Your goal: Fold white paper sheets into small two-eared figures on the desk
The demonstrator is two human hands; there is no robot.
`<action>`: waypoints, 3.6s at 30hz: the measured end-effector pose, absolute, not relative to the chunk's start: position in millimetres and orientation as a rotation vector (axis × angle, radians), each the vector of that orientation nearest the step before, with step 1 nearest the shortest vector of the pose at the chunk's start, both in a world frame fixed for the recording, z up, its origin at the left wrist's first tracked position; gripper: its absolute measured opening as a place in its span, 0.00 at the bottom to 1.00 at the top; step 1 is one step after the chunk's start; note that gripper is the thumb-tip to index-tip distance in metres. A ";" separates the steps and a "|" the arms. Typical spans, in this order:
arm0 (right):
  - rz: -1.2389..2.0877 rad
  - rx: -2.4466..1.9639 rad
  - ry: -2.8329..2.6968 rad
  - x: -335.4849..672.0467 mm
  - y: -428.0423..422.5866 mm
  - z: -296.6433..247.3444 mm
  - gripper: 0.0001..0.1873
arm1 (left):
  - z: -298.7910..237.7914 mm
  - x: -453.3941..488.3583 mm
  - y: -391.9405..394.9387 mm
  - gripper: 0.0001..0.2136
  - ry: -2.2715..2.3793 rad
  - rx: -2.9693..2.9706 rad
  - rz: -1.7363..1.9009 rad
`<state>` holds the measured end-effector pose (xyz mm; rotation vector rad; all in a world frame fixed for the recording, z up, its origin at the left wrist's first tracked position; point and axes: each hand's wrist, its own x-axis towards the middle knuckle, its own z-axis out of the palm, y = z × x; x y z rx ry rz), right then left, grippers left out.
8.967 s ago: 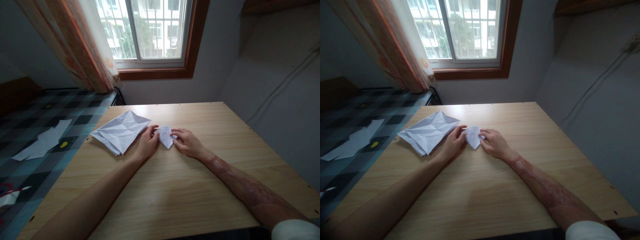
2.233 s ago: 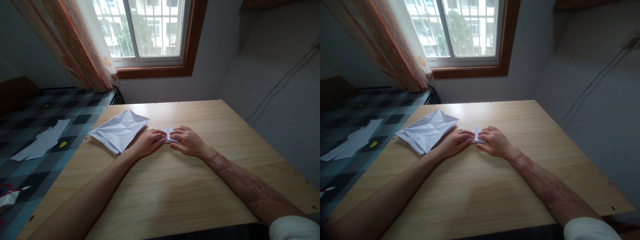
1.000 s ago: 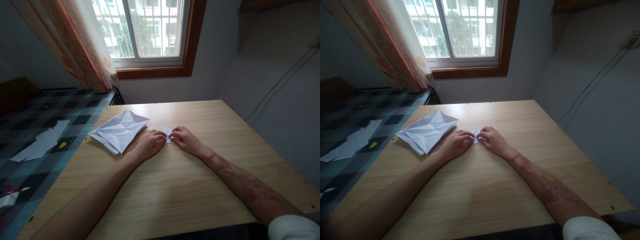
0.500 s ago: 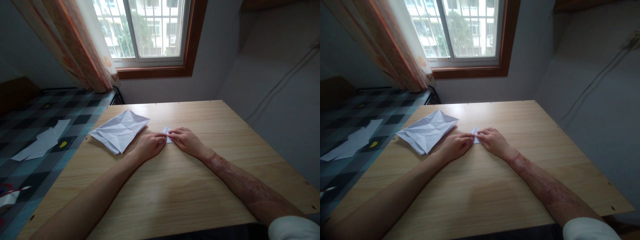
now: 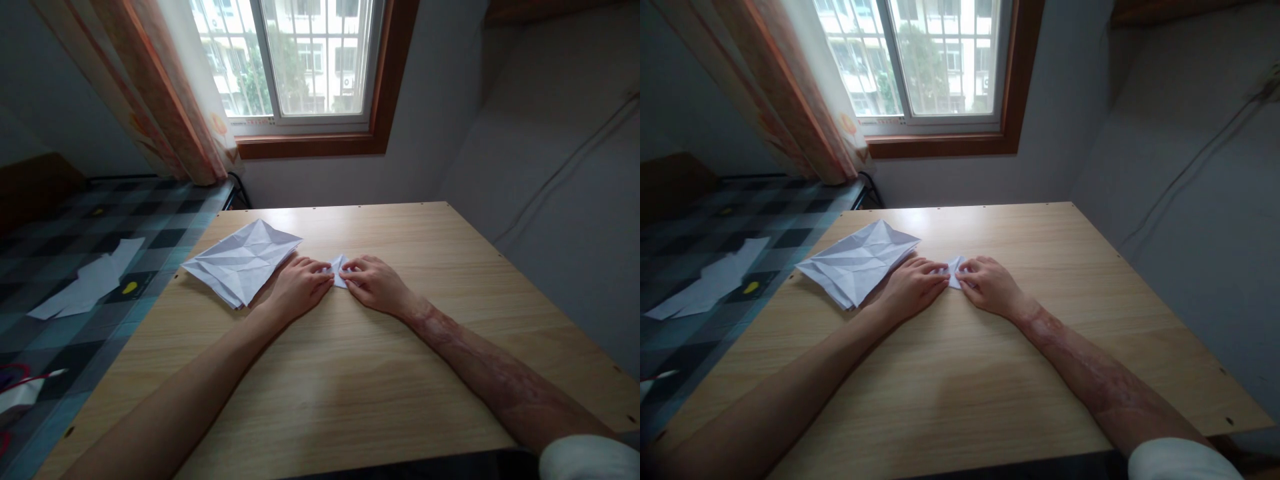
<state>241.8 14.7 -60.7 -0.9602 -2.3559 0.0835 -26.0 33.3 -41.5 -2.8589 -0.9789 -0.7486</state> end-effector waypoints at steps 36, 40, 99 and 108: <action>0.159 -1.161 -2.170 239.1 13.6 -58.7 0.07 | -49.7 -25.3 37.3 0.13 -1.169 -2.922 -0.787; 0.131 -1.218 -2.146 239.9 14.9 -60.1 0.15 | -49.7 -26.2 38.9 0.13 -1.131 -2.963 -0.814; 0.562 -1.136 -1.963 248.4 28.4 -67.1 0.19 | -30.7 -24.0 32.1 0.12 -1.212 -3.159 -1.077; 0.609 -1.125 -1.994 250.5 29.9 -68.9 0.22 | -31.3 -24.1 31.0 0.14 -1.163 -3.152 -1.018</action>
